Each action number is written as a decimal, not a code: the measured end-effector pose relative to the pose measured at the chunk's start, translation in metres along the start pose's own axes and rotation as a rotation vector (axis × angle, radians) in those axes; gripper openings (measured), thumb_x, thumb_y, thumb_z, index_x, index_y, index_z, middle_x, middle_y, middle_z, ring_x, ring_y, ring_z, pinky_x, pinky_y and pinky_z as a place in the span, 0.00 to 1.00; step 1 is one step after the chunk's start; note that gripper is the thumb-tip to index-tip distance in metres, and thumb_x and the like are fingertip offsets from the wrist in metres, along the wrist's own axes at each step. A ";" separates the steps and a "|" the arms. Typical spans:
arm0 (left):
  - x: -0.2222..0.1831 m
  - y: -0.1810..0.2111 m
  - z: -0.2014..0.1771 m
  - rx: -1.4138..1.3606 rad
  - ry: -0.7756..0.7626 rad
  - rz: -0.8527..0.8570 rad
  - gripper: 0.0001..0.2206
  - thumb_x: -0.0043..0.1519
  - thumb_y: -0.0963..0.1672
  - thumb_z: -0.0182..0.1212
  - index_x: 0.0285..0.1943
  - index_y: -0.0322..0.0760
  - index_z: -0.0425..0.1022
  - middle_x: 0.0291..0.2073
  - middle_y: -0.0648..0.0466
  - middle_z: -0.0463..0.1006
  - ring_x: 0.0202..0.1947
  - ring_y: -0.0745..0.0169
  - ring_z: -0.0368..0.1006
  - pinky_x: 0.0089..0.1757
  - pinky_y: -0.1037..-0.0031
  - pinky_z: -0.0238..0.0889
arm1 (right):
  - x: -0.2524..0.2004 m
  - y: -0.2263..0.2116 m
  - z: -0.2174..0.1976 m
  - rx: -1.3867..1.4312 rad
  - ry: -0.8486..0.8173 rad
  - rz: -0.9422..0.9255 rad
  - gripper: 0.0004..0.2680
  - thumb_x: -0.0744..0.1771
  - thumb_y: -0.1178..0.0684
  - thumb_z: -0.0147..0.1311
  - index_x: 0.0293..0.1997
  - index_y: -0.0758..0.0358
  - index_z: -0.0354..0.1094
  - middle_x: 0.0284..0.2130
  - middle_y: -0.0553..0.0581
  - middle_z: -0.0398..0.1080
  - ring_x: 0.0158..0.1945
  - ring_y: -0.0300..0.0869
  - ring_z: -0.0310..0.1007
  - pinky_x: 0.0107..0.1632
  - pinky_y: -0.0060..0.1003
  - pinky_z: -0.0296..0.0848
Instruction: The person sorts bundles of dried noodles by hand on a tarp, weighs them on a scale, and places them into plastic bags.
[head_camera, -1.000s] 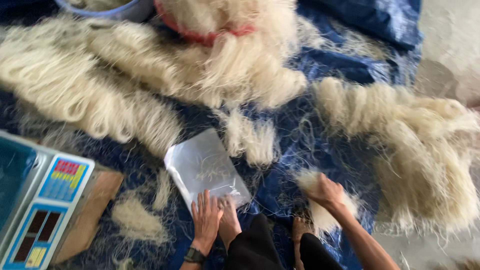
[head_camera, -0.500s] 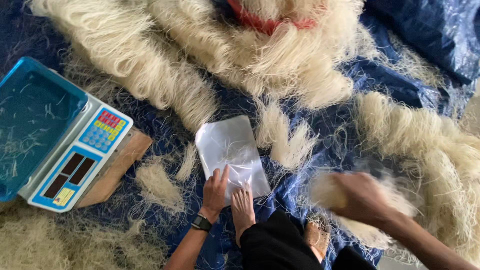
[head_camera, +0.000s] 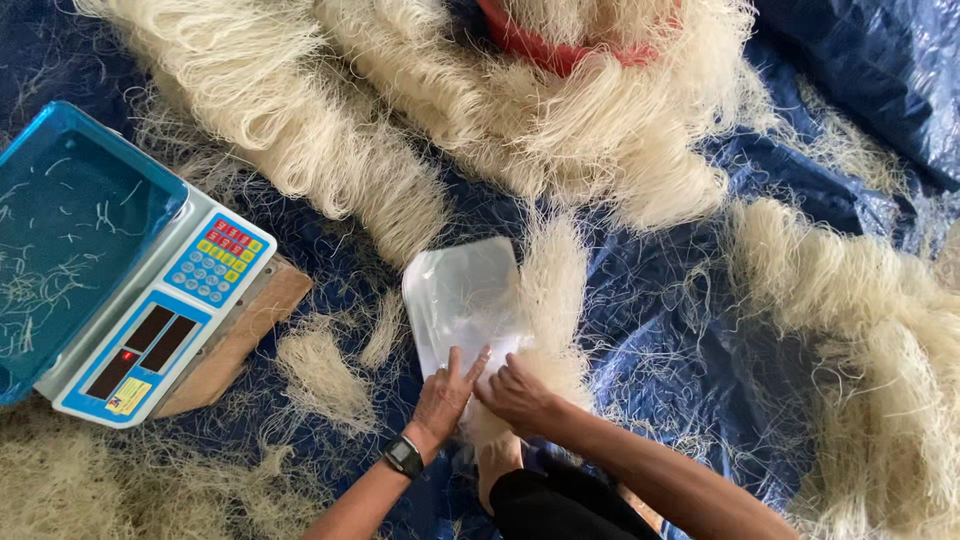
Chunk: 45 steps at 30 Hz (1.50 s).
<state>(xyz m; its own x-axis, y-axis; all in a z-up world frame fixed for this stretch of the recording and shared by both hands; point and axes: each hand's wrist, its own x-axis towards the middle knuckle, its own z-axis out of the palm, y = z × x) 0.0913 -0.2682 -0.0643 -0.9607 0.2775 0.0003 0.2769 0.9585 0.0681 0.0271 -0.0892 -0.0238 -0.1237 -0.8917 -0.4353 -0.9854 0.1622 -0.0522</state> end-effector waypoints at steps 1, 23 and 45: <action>0.001 0.002 0.000 0.048 -0.031 0.014 0.45 0.54 0.31 0.56 0.82 0.51 0.43 0.60 0.34 0.59 0.23 0.59 0.72 0.27 0.67 0.72 | 0.004 0.002 -0.002 -0.025 -0.076 0.075 0.25 0.64 0.49 0.59 0.66 0.64 0.52 0.35 0.58 0.70 0.41 0.53 0.73 0.65 0.66 0.58; 0.048 -0.023 -0.012 -1.287 -0.423 -0.287 0.04 0.55 0.46 0.68 0.33 0.45 0.85 0.26 0.58 0.83 0.28 0.67 0.74 0.36 0.73 0.68 | 0.009 0.058 0.106 0.867 -0.338 0.857 0.33 0.52 0.21 0.65 0.50 0.54 0.70 0.47 0.56 0.78 0.57 0.50 0.77 0.58 0.48 0.75; -0.002 0.008 -0.020 -1.554 -0.172 -0.231 0.09 0.65 0.47 0.62 0.33 0.44 0.79 0.28 0.59 0.80 0.30 0.70 0.73 0.36 0.78 0.68 | 0.090 0.004 0.113 1.254 0.883 0.969 0.34 0.65 0.52 0.62 0.77 0.58 0.35 0.67 0.64 0.52 0.58 0.48 0.64 0.58 0.40 0.78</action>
<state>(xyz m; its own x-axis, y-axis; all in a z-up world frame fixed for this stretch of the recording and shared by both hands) 0.0945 -0.2626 -0.0436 -0.9345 0.2479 -0.2555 -0.2613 0.0097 0.9652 0.0255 -0.1215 -0.1645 -0.9674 -0.1680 -0.1893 0.0765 0.5188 -0.8515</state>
